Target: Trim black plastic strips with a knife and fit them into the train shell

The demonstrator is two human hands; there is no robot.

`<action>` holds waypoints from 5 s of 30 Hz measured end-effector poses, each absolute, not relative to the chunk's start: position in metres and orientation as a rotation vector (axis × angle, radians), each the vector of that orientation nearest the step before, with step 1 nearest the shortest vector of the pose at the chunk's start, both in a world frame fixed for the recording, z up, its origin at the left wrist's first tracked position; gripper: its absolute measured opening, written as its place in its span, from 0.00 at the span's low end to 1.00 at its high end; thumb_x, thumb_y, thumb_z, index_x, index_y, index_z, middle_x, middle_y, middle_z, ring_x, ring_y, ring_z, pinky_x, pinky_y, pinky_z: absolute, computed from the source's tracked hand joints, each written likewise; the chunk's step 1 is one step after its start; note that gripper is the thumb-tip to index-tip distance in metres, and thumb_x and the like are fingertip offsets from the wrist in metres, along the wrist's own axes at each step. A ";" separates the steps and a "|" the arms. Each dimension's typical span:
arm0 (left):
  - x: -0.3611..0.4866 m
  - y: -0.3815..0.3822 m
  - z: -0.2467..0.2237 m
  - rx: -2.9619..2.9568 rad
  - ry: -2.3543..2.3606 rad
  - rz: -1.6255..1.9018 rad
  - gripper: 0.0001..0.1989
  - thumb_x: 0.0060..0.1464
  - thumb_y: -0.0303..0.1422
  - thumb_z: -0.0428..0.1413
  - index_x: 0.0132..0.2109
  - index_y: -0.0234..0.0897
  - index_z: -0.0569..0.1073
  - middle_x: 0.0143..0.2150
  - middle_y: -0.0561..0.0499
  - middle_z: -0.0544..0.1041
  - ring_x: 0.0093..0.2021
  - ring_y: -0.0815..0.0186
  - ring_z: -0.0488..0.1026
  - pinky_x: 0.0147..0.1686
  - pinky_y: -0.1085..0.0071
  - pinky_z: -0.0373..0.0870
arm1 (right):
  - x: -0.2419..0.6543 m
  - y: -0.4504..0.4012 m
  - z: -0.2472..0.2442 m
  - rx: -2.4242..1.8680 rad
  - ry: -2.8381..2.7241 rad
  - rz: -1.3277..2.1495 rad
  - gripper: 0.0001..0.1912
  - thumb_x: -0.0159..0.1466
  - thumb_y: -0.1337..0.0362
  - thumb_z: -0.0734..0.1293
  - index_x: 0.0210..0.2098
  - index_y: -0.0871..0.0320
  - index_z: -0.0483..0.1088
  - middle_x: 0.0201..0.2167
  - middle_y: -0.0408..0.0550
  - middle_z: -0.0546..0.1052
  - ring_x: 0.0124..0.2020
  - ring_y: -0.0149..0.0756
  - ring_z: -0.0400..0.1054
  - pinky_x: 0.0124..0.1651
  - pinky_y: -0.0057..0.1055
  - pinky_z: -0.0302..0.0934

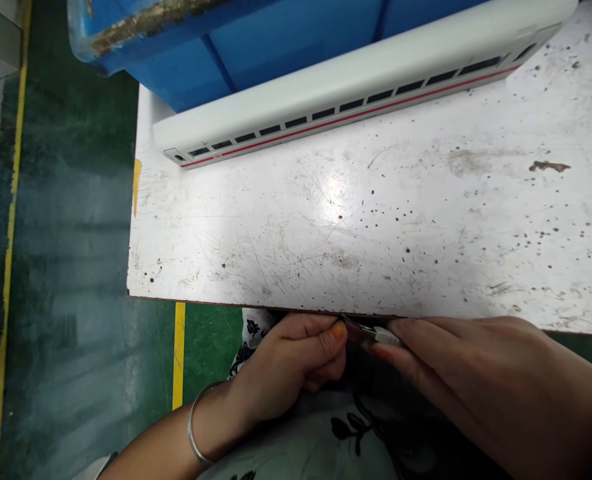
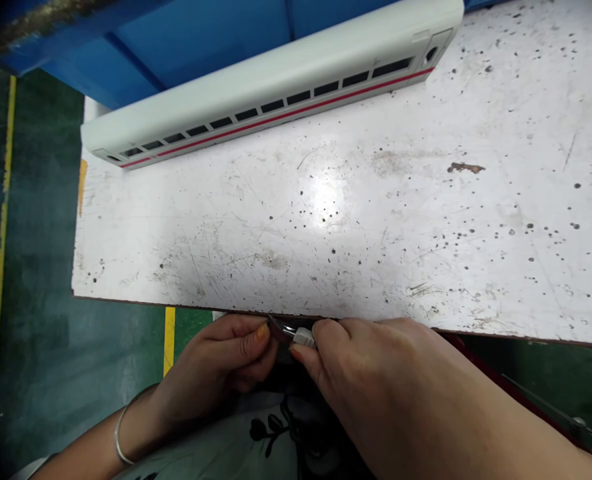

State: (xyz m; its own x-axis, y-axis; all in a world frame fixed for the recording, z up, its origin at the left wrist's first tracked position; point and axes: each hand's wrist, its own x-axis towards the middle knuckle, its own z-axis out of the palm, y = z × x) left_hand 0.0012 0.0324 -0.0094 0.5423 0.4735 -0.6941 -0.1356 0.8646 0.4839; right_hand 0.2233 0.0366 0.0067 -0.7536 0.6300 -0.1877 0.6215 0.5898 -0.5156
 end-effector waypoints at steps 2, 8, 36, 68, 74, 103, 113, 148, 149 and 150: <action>0.001 0.032 -0.009 0.395 0.931 0.373 0.22 0.65 0.42 0.51 0.24 0.36 0.61 0.19 0.58 0.54 0.20 0.74 0.46 0.20 0.70 0.40 | 0.226 0.037 0.006 -1.100 -2.781 0.960 0.10 0.64 0.72 0.57 0.36 0.49 0.62 0.24 0.40 0.63 0.19 0.40 0.56 0.27 0.39 0.35; 0.001 0.032 -0.010 0.391 0.919 0.386 0.23 0.65 0.41 0.51 0.24 0.36 0.61 0.19 0.58 0.54 0.20 0.74 0.46 0.20 0.70 0.41 | 0.222 0.041 0.006 -1.059 -2.800 0.799 0.11 0.63 0.74 0.56 0.34 0.51 0.62 0.24 0.41 0.62 0.17 0.39 0.56 0.26 0.38 0.34; 0.001 0.026 -0.015 0.220 0.785 0.534 0.16 0.64 0.40 0.55 0.38 0.30 0.78 0.18 0.59 0.57 0.14 0.77 0.49 0.12 0.81 0.51 | 0.214 0.032 0.005 -1.319 -2.539 0.766 0.20 0.75 0.66 0.52 0.29 0.55 0.66 0.21 0.46 0.69 0.16 0.42 0.66 0.17 0.38 0.55; 0.006 0.024 -0.010 0.275 0.975 0.558 0.19 0.61 0.43 0.58 0.34 0.28 0.78 0.18 0.60 0.51 0.18 0.77 0.43 0.16 0.78 0.38 | 0.211 0.033 0.003 -1.280 -2.675 0.860 0.21 0.73 0.70 0.50 0.32 0.55 0.70 0.23 0.46 0.70 0.18 0.42 0.65 0.21 0.40 0.49; 0.006 0.024 -0.010 0.281 0.973 0.550 0.18 0.62 0.42 0.57 0.34 0.29 0.77 0.18 0.60 0.51 0.18 0.77 0.43 0.16 0.78 0.37 | 0.212 0.032 0.008 -1.315 -2.663 0.843 0.15 0.68 0.75 0.55 0.31 0.55 0.68 0.23 0.46 0.69 0.18 0.44 0.64 0.21 0.40 0.49; -0.007 0.014 0.020 0.141 0.615 0.630 0.21 0.65 0.42 0.50 0.39 0.27 0.79 0.16 0.59 0.55 0.14 0.75 0.48 0.09 0.80 0.61 | 0.199 0.038 0.014 -1.091 -1.841 1.309 0.18 0.72 0.60 0.64 0.60 0.50 0.70 0.38 0.35 0.81 0.35 0.27 0.76 0.37 0.19 0.65; -0.008 0.001 0.026 0.258 0.578 0.732 0.21 0.66 0.41 0.49 0.36 0.29 0.77 0.16 0.59 0.52 0.15 0.73 0.46 0.09 0.81 0.58 | 0.194 0.026 0.024 -0.787 -1.768 1.503 0.14 0.72 0.66 0.63 0.54 0.44 0.72 0.40 0.32 0.79 0.40 0.26 0.75 0.41 0.16 0.64; -0.016 0.054 0.190 3.082 1.746 0.324 0.12 0.68 0.32 0.46 0.43 0.33 0.73 0.28 0.51 0.74 0.26 0.58 0.73 0.22 0.62 0.60 | 0.228 0.080 -0.007 -1.196 -1.409 1.655 0.39 0.65 0.33 0.63 0.55 0.63 0.63 0.17 0.35 0.62 0.17 0.29 0.50 0.24 0.30 0.42; -0.016 0.055 0.191 3.079 1.751 0.310 0.12 0.68 0.32 0.46 0.43 0.33 0.73 0.28 0.51 0.74 0.26 0.58 0.73 0.22 0.63 0.59 | 0.228 0.079 -0.007 -1.189 -1.410 1.655 0.38 0.65 0.34 0.64 0.54 0.63 0.63 0.17 0.35 0.62 0.17 0.29 0.49 0.24 0.30 0.42; -0.015 0.055 0.192 3.069 1.763 0.293 0.12 0.68 0.32 0.46 0.44 0.33 0.73 0.28 0.51 0.74 0.26 0.57 0.73 0.22 0.63 0.58 | 0.228 0.079 -0.006 -1.184 -1.411 1.657 0.37 0.65 0.34 0.64 0.53 0.63 0.64 0.17 0.35 0.61 0.17 0.28 0.49 0.24 0.30 0.42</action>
